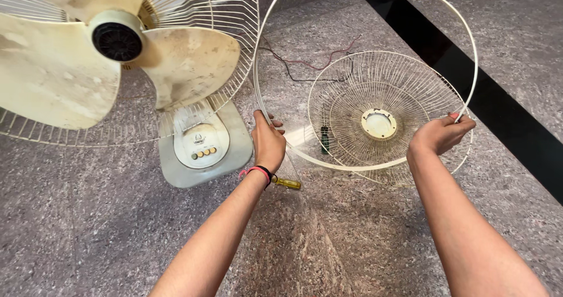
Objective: The person reassembles an electric fan by hand. They first secure the fan blades to the motor hub, then attach the front wire cage and fasten it using the top plastic locking clip.
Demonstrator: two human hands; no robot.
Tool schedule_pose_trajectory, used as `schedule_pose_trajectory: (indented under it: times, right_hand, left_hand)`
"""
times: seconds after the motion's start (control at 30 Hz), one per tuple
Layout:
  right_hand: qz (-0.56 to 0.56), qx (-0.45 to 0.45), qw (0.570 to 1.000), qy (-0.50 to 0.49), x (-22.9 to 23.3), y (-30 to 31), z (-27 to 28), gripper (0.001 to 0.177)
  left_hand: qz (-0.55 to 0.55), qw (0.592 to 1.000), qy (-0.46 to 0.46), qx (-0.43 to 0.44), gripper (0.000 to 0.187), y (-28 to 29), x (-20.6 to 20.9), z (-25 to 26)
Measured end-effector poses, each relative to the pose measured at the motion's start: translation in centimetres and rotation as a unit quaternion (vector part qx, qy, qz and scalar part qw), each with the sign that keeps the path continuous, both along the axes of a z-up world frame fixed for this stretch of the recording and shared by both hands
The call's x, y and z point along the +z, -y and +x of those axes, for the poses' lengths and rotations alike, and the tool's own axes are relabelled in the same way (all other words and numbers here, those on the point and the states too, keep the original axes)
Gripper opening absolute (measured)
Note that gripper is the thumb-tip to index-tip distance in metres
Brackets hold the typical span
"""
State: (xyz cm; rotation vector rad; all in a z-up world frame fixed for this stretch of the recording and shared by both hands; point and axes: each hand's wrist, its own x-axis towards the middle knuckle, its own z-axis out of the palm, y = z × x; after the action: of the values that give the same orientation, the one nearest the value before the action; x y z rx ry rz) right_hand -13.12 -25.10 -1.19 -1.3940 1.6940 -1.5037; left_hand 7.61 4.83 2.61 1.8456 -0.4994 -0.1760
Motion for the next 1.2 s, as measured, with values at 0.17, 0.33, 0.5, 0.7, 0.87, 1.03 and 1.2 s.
schedule_pose_trajectory:
  times: [0.17,0.33,0.5,0.7,0.87,1.03,1.2]
  right_hand:
    - [0.008,0.024,0.999,0.028,0.8,0.0,1.7,0.008]
    - [-0.016,0.04,0.997,0.058,1.8,-0.5,3.5,0.006]
    - [-0.038,0.055,0.996,0.057,2.9,-1.7,5.4,0.007]
    - [0.009,0.145,0.978,0.152,5.0,-3.6,7.9,0.008]
    - [0.007,0.193,0.962,0.193,5.3,-4.8,10.2,0.008]
    - [-0.015,0.223,0.953,0.202,5.5,-5.6,12.0,0.007]
    - [0.013,0.242,0.946,0.215,7.2,-7.1,13.8,0.01]
  left_hand:
    - [-0.03,0.999,0.04,0.003,0.023,-1.1,1.3,1.0]
    - [-0.058,0.996,0.067,0.0,0.02,-2.5,3.0,2.0]
    - [-0.056,0.996,0.071,0.016,0.018,-4.6,4.2,2.7]
    - [-0.085,0.992,0.085,0.023,0.021,-7.7,5.2,3.8]
    - [-0.096,0.989,0.107,0.043,0.02,-10.0,6.2,4.4]
    - [-0.1,0.987,0.111,0.066,0.017,-11.5,7.9,4.7]
    - [-0.1,0.98,0.146,0.092,0.018,-13.3,9.5,5.3]
